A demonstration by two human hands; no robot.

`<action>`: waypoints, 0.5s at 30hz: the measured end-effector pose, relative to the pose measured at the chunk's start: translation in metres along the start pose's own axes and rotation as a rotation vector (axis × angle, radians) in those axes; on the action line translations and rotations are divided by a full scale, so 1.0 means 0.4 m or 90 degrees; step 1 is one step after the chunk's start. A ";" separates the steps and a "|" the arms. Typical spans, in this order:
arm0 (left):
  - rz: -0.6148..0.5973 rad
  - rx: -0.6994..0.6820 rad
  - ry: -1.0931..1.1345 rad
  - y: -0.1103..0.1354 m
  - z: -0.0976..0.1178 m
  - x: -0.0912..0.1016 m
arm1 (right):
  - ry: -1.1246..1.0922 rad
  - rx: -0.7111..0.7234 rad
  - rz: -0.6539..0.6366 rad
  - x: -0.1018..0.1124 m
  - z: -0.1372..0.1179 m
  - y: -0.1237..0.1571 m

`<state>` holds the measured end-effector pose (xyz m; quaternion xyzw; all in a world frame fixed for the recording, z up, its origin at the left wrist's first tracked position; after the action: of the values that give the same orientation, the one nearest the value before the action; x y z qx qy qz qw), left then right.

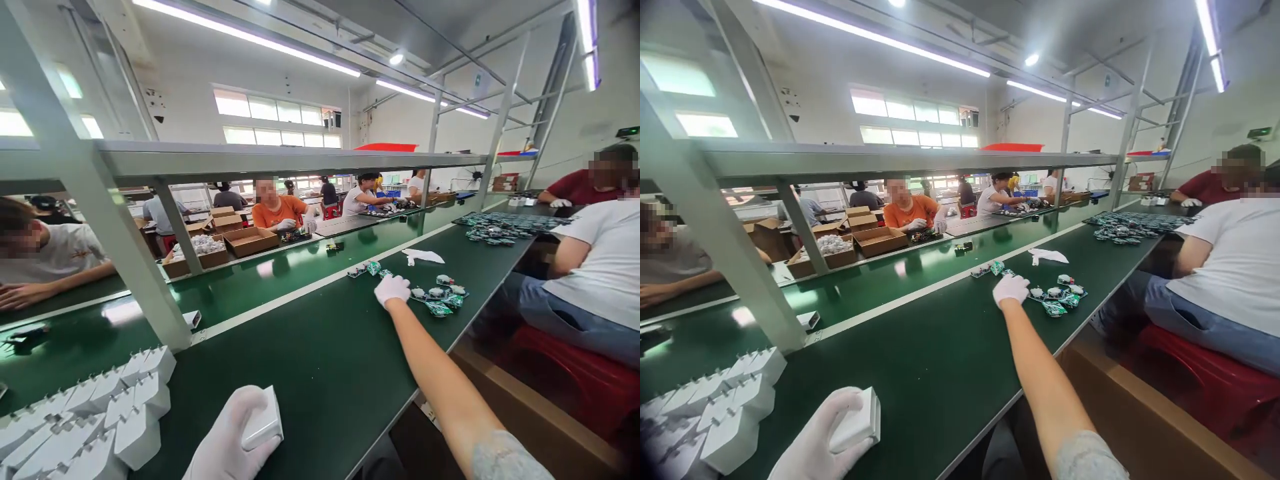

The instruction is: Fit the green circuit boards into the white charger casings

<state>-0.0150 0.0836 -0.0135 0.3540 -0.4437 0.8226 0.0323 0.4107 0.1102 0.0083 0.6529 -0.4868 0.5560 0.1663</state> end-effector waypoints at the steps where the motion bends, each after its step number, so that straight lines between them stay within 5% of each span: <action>1: -0.006 0.021 0.008 0.003 0.002 -0.001 | 0.019 -0.011 -0.006 -0.009 0.028 -0.018; 4: -0.069 0.055 0.030 0.012 0.013 -0.010 | 0.052 0.013 -0.027 -0.046 0.048 -0.046; 8: -0.130 0.064 0.060 0.013 0.028 -0.011 | 0.037 0.154 -0.059 -0.094 -0.044 -0.013; 15: -0.092 0.103 0.054 0.001 0.005 0.001 | -0.111 0.536 -0.164 -0.115 -0.285 0.248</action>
<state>-0.0141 0.0818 -0.0128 0.3515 -0.3477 0.8654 0.0815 0.2692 0.1708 -0.0274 0.7631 -0.1452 0.6236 -0.0877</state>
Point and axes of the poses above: each hand's wrist, its own y-axis away from the middle knuckle, its own x-axis out of the back of the hand, z = x × y, the point moved 8 cm from there along -y, towards the middle knuckle, and after that the axes turned 13 degrees about z, right-handed, at the moved point
